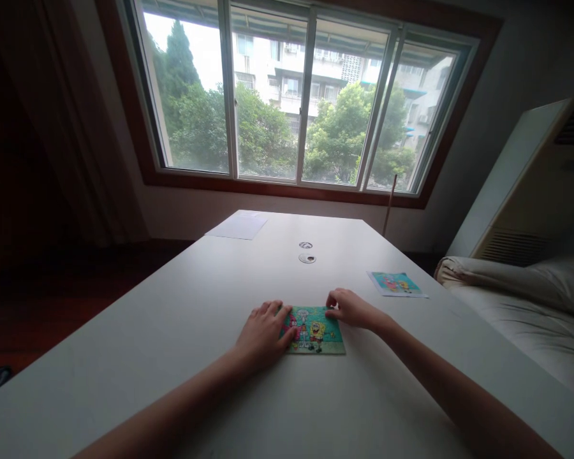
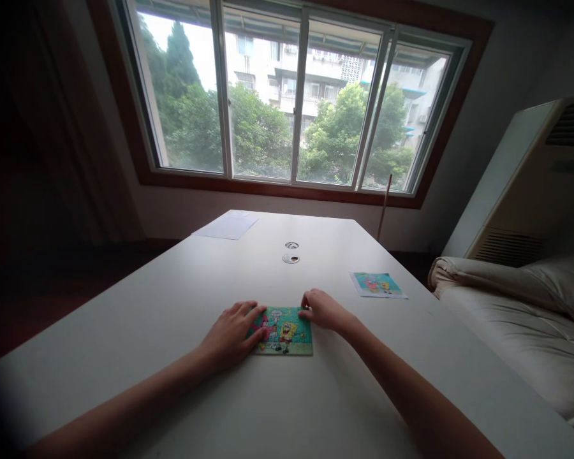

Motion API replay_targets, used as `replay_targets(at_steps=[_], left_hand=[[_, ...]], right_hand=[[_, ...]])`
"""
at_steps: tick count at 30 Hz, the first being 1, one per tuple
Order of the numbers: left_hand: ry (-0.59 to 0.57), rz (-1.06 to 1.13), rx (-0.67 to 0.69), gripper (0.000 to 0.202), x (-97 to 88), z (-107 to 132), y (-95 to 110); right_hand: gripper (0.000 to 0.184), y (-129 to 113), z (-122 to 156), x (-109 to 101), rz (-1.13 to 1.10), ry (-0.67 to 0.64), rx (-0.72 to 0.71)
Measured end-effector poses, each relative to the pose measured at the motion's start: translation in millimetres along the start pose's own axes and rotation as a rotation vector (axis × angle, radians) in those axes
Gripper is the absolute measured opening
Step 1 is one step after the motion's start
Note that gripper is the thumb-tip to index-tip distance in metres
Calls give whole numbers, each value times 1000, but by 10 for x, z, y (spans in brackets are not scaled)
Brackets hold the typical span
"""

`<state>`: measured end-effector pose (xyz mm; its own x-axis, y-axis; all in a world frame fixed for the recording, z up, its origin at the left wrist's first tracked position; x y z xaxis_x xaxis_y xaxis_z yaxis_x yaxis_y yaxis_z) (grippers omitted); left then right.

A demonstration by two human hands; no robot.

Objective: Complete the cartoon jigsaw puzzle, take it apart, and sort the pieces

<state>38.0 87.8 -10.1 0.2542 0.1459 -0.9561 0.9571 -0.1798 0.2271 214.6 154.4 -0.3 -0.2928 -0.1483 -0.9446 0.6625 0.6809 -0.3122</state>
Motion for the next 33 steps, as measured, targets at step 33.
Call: replay_targets(at_steps=[33], left_hand=[[-112,315,-11,30,-170,-315,-263]], right_hand=[[37,-320,-650,295,-907,31,-129]])
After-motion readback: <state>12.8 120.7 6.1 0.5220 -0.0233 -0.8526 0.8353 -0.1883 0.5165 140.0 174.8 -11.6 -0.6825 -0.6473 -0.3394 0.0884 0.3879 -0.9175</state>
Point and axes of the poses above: each hand's wrist, its own z-axis away from the middle knuckle, its own x-axis out of the palm, y = z × x, the point moved 6 cm from there along -z, towards the middle knuckle, and after that the axes turned 10 degrees about -x, right-handed, at the moved point
